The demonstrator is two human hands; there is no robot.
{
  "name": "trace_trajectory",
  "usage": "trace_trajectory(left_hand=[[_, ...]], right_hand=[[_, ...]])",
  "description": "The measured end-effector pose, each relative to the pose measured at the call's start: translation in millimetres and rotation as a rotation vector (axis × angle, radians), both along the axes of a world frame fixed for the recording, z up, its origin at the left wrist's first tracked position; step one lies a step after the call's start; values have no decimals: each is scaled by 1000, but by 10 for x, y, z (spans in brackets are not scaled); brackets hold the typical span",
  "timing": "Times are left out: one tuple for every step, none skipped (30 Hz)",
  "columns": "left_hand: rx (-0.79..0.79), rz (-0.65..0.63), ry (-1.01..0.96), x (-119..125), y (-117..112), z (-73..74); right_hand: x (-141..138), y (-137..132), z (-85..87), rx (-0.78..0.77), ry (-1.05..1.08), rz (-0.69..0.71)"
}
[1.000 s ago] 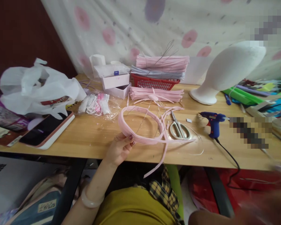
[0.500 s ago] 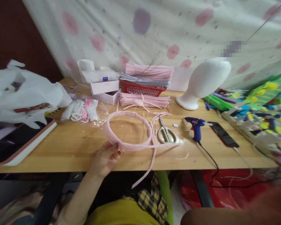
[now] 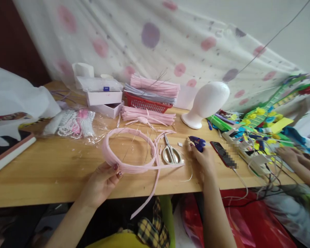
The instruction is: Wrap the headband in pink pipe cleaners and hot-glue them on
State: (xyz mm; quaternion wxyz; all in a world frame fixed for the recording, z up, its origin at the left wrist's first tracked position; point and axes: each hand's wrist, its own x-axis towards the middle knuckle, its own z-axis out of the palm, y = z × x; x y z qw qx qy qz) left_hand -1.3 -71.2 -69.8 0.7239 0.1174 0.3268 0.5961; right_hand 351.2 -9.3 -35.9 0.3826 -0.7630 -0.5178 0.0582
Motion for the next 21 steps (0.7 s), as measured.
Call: trace_trajectory(left_hand=[[-2, -1, -2, 1, 3, -3], [-5, -4, -3, 1, 5, -7], [-8, -10, -3, 1, 6, -11], [-10, -16, -4, 0, 7, -15], [-15, -24, -4, -1, 7, -18], [-20, -29, -5, -3, 6, -20], [-23, -34, -5, -4, 5, -20], [-24, -37, -4, -5, 3, -18], [-26, -36, -4, -6, 1, -13], [-27, -33, -2, -6, 0, -7], [-30, -31, -1, -5, 0, 0], [-35, -28, 1, -3, 1, 6], [-42, -24, 2, 0, 3, 12], [-49, -20, 1, 4, 7, 16], [-53, -19, -2, 7, 12, 18], [-56, -18, -7, 10, 18, 20], [-61, -19, -14, 13, 23, 21], [-70, -19, -19, 15, 28, 23], [-83, -14, -22, 16, 32, 26], [-100, -6, -22, 17, 34, 30], [-119, 6, -18, 18, 36, 36]], right_hand=[[-9, 14, 29, 3, -3, 12], [-13, 16, 60, 5, -4, 20], [-11, 1, 93, 6, -6, 27], [-6, -31, 128, 8, -11, 33], [0, -81, 166, 5, -13, 33], [3, -147, 207, -3, -7, 37], [-3, -225, 252, -14, 10, 44], [-21, -310, 300, -34, 45, 66], [-56, -395, 351, -42, 93, 122], [-109, -473, 404, -35, 135, 216], [-180, -536, 456, -23, 161, 347], [-265, -582, 506, 14, 164, 490], [-358, -607, 551, 7, 151, 663], [-452, -612, 588, -8, 136, 821], [-542, -602, 616, -16, 124, 928], [-620, -581, 634, -29, 117, 1002], [-684, -553, 641, -33, 111, 1041], [-733, -523, 640, -33, 105, 1053], [-767, -495, 632, -32, 95, 1058], [-788, -469, 621, -28, 84, 1055], [-801, -447, 610, -22, 73, 1053]])
